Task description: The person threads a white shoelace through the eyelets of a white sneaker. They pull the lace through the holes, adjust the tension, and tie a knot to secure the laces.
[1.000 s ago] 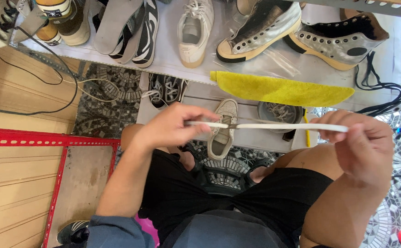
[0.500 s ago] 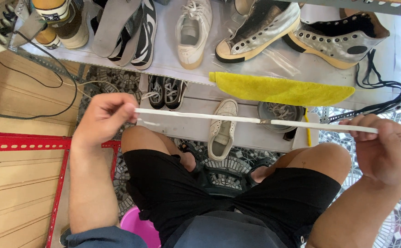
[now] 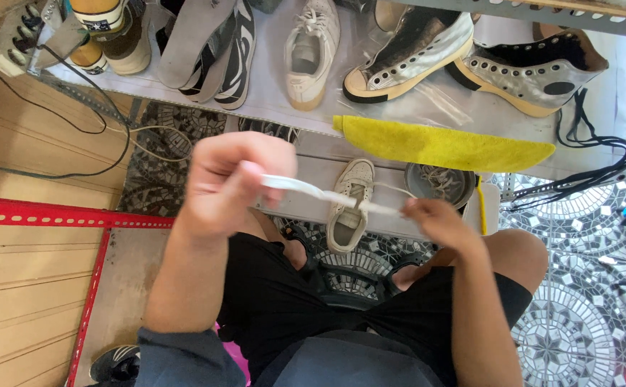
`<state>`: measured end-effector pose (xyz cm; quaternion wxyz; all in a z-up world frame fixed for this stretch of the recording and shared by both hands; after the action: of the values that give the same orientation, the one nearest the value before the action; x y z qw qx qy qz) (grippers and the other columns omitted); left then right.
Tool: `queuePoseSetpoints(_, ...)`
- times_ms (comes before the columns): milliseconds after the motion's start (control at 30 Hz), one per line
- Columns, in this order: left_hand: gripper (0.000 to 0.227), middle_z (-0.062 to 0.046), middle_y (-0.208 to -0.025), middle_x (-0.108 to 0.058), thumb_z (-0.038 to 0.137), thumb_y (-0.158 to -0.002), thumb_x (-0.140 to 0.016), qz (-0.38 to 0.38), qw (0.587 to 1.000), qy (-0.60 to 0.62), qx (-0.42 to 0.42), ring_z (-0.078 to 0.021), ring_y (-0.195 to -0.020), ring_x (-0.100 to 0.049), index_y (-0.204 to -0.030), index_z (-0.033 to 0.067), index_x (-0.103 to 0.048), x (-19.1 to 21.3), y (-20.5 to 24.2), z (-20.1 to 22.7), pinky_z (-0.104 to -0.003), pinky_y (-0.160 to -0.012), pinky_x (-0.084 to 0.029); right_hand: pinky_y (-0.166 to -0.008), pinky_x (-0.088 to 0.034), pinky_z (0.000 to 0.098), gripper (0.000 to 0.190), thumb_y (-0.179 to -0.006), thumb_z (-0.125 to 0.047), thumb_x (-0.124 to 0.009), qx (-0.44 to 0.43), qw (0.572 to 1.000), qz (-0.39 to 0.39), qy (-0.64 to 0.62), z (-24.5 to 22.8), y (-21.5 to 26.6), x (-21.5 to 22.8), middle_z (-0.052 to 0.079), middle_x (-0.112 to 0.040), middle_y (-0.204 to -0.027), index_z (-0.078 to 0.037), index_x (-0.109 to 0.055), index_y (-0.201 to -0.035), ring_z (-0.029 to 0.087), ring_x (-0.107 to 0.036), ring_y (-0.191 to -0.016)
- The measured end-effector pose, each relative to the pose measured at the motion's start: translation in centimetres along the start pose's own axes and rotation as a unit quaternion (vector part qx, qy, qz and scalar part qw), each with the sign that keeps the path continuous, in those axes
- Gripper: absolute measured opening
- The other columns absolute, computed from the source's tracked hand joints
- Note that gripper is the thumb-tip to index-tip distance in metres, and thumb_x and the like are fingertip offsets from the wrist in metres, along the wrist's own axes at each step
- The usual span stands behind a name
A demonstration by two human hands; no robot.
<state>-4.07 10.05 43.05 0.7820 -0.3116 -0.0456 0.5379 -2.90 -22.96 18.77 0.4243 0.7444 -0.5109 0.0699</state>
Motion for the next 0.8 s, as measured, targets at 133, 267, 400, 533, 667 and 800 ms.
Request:
queuePoseSetpoints(133, 0.034, -0.004, -0.069, -0.064, 0.024, -0.114, -0.063, -0.106, 0.992, -0.064, 0.016, -0.0145, -0.061, -0.052, -0.087, 0.0053, -0.072, -4.3, -2.3, 0.2, -0.03, -0.062, -0.051, -0.122, -0.036, 0.0721, 0.089, -0.114, -0.069, -0.031, 0.333, 0.927, -0.078, -0.155, -7.2, 1.2, -2.9, 0.04, -0.065, -0.148, 0.004, -0.067, -0.151, 0.06, -0.055, -0.145)
queuePoseSetpoints(267, 0.029, -0.003, -0.071, -0.065, 0.02, -0.115, -0.061, -0.149, 0.983, -0.104, 0.012, -0.0108, -0.061, -0.049, -0.092, 0.0067, -0.074, -5.1, -3.2, -1.2, -0.027, -0.061, -0.05, -0.124, -0.038, 0.0689, 0.073, -0.116, -0.057, -0.043, 0.401, 0.869, -0.124, -0.262, -8.5, 0.8, -6.8, 0.033, -0.071, -0.144, 0.004, -0.074, -0.142, 0.049, -0.06, -0.143)
queuePoseSetpoints(400, 0.031, 0.0, -0.068, -0.063, 0.021, -0.117, -0.059, -0.127, 0.983, -0.119, 0.062, -0.008, -0.06, -0.054, -0.094, 0.0081, -0.074, -3.8, -2.9, -1.7, -0.025, -0.061, -0.048, -0.108, -0.05, 0.048, 0.047, -0.117, -0.036, -0.055, 0.416, 0.84, -0.158, -0.31, -11.7, 3.5, -6.4, 0.019, -0.08, -0.119, 0.001, -0.083, -0.123, 0.026, -0.067, -0.115)
queuePoseSetpoints(533, 0.026, 0.002, -0.073, -0.056, 0.018, -0.117, -0.061, -0.077, 0.971, -0.205, 0.097, -0.0059, -0.073, -0.045, -0.098, 0.0092, -0.077, -1.4, -2.8, -1.9, -0.023, -0.066, -0.045, -0.094, -0.055, 0.0427, 0.027, -0.114, -0.014, -0.063, 0.359, 0.884, -0.117, -0.277, -8.3, 1.8, -6.0, 0.016, -0.086, -0.094, 0.002, -0.085, -0.114, 0.022, -0.073, -0.091)
queuePoseSetpoints(667, 0.018, 0.004, -0.069, -0.049, 0.025, -0.111, -0.074, -0.048, 0.959, -0.253, 0.121, -0.0047, -0.071, -0.043, -0.102, 0.0095, -0.077, 3.5, -1.1, -4.2, -0.022, -0.065, -0.045, -0.087, -0.056, 0.0427, 0.02, -0.109, -0.006, -0.068, 0.344, 0.904, -0.064, -0.247, -7.3, 3.6, -0.9, 0.016, -0.084, -0.082, 0.002, -0.086, -0.106, 0.023, -0.072, -0.08)
queuePoseSetpoints(800, 0.012, -0.002, -0.078, -0.051, 0.017, -0.103, -0.084, -0.051, 0.891, -0.415, 0.179, -0.015, -0.066, -0.045, -0.099, 0.0105, -0.075, 7.1, 0.2, -6.7, -0.032, -0.063, -0.04, -0.075, -0.059, 0.0308, 0.023, -0.11, -0.016, -0.064, 0.347, 0.923, 0.002, -0.164, -3.3, 5.5, 4.5, 0.007, -0.082, -0.083, -0.005, -0.084, -0.11, 0.015, -0.071, -0.078)
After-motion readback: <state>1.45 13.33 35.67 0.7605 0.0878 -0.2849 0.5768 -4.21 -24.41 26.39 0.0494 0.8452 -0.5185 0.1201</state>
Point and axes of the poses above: each hand's wrist, its own y-axis away from the middle knuckle, its own x-axis out of the back of the hand, z = x × y, the point moved 6 cm from there along -y, towards the middle knuckle
